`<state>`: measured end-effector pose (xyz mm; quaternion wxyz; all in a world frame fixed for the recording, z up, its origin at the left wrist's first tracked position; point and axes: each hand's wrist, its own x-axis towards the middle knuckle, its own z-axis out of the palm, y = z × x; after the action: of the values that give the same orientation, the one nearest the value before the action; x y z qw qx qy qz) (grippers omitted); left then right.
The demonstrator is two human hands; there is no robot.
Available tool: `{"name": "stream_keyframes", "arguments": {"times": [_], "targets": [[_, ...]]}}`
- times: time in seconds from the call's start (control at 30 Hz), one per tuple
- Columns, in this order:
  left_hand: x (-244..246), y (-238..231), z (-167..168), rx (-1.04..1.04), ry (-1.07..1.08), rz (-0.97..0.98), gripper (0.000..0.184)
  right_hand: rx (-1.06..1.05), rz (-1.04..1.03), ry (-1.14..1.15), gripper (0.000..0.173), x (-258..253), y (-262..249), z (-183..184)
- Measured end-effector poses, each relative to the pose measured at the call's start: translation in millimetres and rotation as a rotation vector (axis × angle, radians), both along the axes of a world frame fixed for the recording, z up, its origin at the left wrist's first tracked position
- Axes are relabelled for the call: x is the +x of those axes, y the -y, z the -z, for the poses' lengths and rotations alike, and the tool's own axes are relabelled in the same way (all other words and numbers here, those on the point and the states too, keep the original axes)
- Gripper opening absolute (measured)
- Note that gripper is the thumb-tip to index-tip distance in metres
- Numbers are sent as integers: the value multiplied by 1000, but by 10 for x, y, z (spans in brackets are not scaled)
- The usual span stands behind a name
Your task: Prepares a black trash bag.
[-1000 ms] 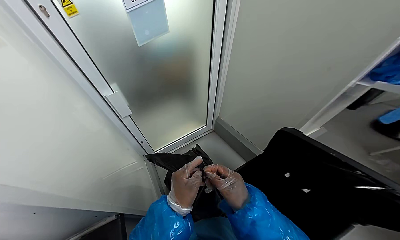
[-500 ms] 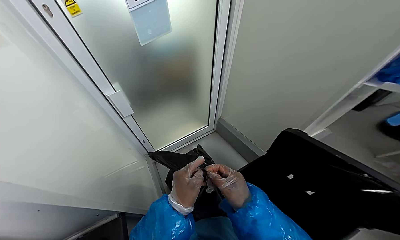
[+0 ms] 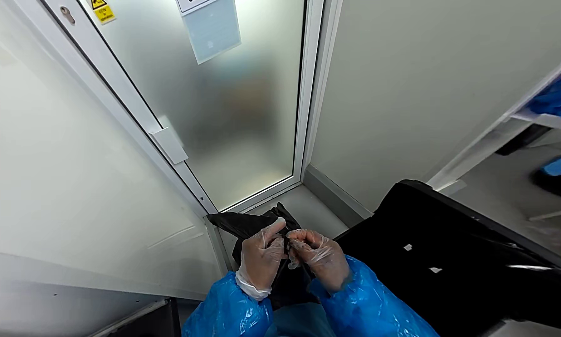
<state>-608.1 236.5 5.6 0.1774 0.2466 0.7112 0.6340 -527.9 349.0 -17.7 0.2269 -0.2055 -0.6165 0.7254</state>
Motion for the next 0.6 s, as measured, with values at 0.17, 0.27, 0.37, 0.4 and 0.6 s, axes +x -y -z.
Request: {"name": "stream_keyframes", "arguments": {"times": [0.17, 0.27, 0.37, 0.4, 0.6], "targets": [[-2, 12, -1, 40, 45, 43, 33, -3, 14, -28, 12, 0, -1, 15], [3, 11, -25, 49, 97, 60, 35, -5, 41, -22, 12, 2, 6, -2], [14, 1, -34, 24, 93, 65, 38, 17, 36, -13, 10, 15, -14, 12], [15, 4, -37, 24, 91, 69, 38, 20, 36, -11, 10, 15, -15, 16], [16, 6, -13, 1, 39, 78, 40, 5, 30, -6, 10, 31, -17, -1]]}}
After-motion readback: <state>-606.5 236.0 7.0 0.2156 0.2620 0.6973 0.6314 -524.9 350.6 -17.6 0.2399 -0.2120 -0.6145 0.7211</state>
